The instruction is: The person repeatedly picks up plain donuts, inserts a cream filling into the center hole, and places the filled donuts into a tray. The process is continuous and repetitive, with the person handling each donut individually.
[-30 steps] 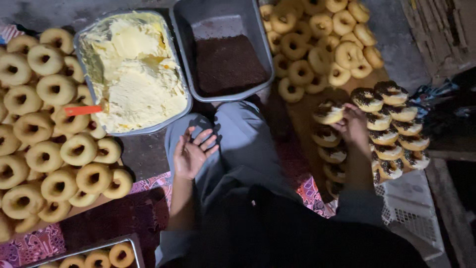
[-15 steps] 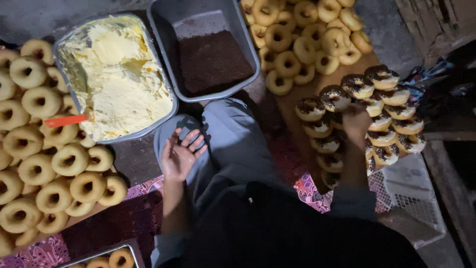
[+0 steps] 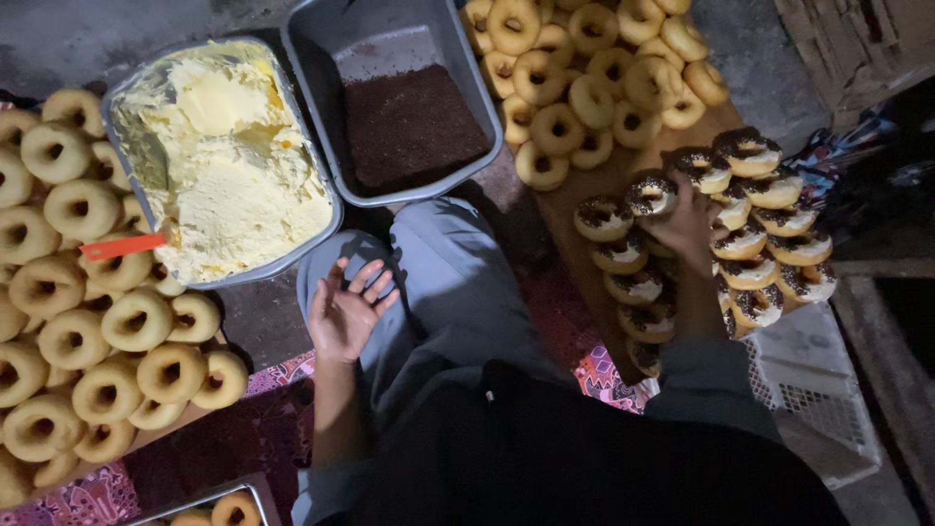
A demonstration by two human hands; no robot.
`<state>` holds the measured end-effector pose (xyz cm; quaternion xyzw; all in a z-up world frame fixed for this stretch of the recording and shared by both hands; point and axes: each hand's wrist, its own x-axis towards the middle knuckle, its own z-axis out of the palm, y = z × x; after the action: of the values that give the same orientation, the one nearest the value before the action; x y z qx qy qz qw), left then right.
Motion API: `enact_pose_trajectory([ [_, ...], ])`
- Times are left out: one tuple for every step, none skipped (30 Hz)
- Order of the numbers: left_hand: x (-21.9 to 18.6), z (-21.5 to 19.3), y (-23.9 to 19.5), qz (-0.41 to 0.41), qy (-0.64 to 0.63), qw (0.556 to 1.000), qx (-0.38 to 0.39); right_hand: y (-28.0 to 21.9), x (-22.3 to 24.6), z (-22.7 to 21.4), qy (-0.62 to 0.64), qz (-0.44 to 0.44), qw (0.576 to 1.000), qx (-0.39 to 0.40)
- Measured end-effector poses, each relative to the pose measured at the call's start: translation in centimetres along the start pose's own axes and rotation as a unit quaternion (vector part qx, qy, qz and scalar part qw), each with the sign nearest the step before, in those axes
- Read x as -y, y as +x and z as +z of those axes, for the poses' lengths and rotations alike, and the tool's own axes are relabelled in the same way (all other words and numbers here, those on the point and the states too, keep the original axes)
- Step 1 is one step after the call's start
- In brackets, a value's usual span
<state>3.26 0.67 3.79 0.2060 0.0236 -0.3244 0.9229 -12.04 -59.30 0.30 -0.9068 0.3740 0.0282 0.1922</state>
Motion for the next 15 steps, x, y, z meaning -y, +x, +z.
enact_pose_trajectory([
  [0.0, -0.1, 0.0, 0.0, 0.0, 1.0, 0.0, -0.2, 0.4, -0.1, 0.013, 0.043, 0.999, 0.013],
  [0.0, -0.1, 0.0, -0.001, 0.0, 1.0, 0.0, -0.4, 0.8, -0.2, 0.007, 0.058, 0.998, 0.019],
  [0.1, -0.2, 0.1, -0.001, -0.001, 1.0, 0.0, -0.6, 1.0, -0.3, 0.002, 0.073, 0.997, 0.026],
  [0.1, -0.2, 0.1, -0.002, -0.001, 1.0, 0.0, -0.7, 1.1, -0.4, -0.003, 0.087, 0.996, 0.033],
  [0.1, -0.2, 0.1, 0.0, -0.002, 1.0, 0.0, -0.7, 1.0, -0.5, 0.0, 0.033, 0.999, 0.011],
  [0.1, -0.2, 0.1, 0.0, -0.002, 1.0, 0.0, -0.8, 0.7, -0.6, 0.003, -0.02, 1.0, -0.01],
  [0.1, -0.2, 0.0, 0.001, -0.003, 1.0, 0.0, -0.7, 0.1, -0.7, 0.007, -0.072, 0.997, -0.031],
  [0.1, -0.2, 0.2, 0.0, 0.001, 1.0, 0.001, -0.1, -0.5, -0.9, 0.051, -0.021, 0.997, -0.045],
  [0.0, -0.1, 0.3, 0.0, 0.005, 1.0, 0.002, 0.6, -1.2, -1.2, 0.095, 0.03, 0.993, -0.058],
  [0.1, -0.1, 0.2, 0.0, 0.008, 1.0, 0.001, 1.2, -2.2, -1.5, 0.138, 0.082, 0.985, -0.069],
  [0.1, -0.1, 0.1, 0.001, 0.008, 1.0, 0.001, 1.9, -3.3, -1.9, 0.126, 0.097, 0.984, -0.087],
  [0.1, 0.0, 0.1, 0.002, 0.008, 1.0, 0.002, 2.8, -4.2, -2.4, 0.113, 0.112, 0.982, -0.105],
  [0.1, 0.1, 0.1, 0.004, 0.008, 1.0, 0.002, 3.5, -4.9, -2.6, 0.1, 0.127, 0.979, -0.123],
  [0.1, 0.2, 0.2, 0.004, 0.012, 1.0, 0.002, 4.3, -5.4, -2.8, 0.085, 0.135, 0.981, -0.111],
  [0.1, 0.4, 0.2, 0.005, 0.017, 1.0, 0.003, 4.9, -5.9, -3.2, 0.069, 0.143, 0.982, -0.099],
])
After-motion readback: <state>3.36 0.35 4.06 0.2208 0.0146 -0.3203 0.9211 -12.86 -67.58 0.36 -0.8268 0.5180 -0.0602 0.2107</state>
